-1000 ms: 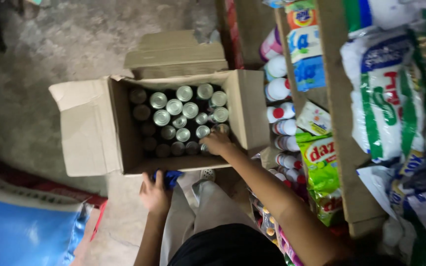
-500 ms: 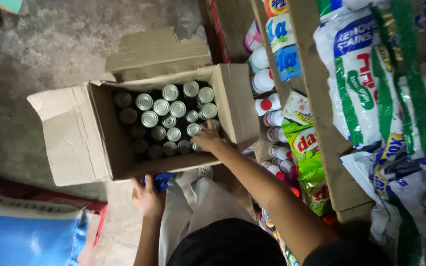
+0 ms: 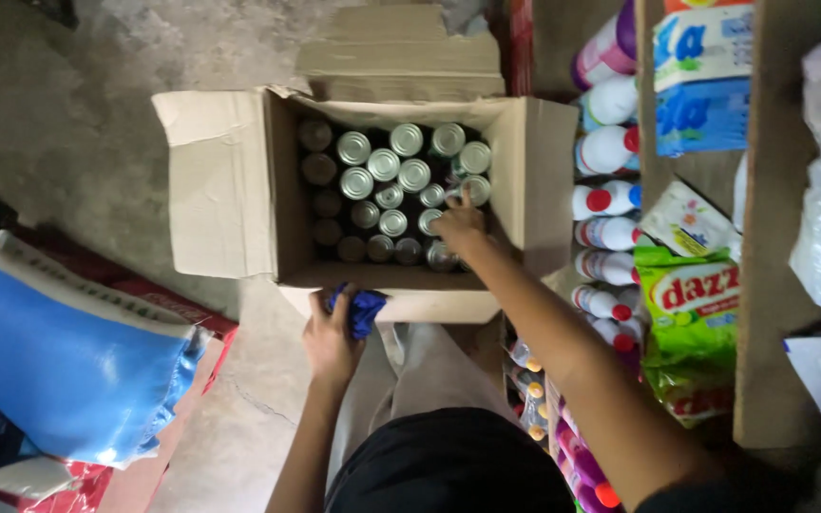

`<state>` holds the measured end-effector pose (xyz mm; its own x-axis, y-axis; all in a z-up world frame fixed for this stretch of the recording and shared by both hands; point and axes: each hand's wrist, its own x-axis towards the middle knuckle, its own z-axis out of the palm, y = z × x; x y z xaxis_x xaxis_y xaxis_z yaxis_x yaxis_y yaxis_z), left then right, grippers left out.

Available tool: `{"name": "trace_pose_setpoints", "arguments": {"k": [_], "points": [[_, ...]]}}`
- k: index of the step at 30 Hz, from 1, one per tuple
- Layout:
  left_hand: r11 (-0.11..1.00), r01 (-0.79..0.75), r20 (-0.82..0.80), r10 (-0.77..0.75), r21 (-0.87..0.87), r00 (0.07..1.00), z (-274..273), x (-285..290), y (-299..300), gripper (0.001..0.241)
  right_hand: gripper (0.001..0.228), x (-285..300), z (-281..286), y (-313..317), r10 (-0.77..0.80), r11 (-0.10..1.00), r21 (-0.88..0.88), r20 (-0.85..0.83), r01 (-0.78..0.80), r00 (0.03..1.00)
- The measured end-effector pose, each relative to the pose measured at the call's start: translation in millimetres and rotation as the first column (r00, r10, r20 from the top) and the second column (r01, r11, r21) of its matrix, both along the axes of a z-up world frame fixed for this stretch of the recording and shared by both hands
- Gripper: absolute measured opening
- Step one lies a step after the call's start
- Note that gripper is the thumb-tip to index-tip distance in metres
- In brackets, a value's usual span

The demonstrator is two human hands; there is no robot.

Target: Wiping canned goods with a blue cloth and arranging them onto grocery store shelves from a cardboard box.

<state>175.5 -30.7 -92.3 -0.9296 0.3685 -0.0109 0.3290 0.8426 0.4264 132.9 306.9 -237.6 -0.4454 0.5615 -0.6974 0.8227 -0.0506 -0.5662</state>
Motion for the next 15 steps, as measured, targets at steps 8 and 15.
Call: {"name": "trace_pose_setpoints", "arguments": {"k": [8,15], "points": [[0.984,-0.050,0.226,0.011,0.168,0.974,24,15,2,0.098,0.084,5,-103,63,0.917,-0.288,0.817,0.385,-0.499,0.101],[0.966,-0.077,0.357,-0.018,0.249,0.934,62,16,-6,0.084,0.032,-16,115,-30,0.402,-0.538,0.186,0.914,-0.822,-0.056]]}}
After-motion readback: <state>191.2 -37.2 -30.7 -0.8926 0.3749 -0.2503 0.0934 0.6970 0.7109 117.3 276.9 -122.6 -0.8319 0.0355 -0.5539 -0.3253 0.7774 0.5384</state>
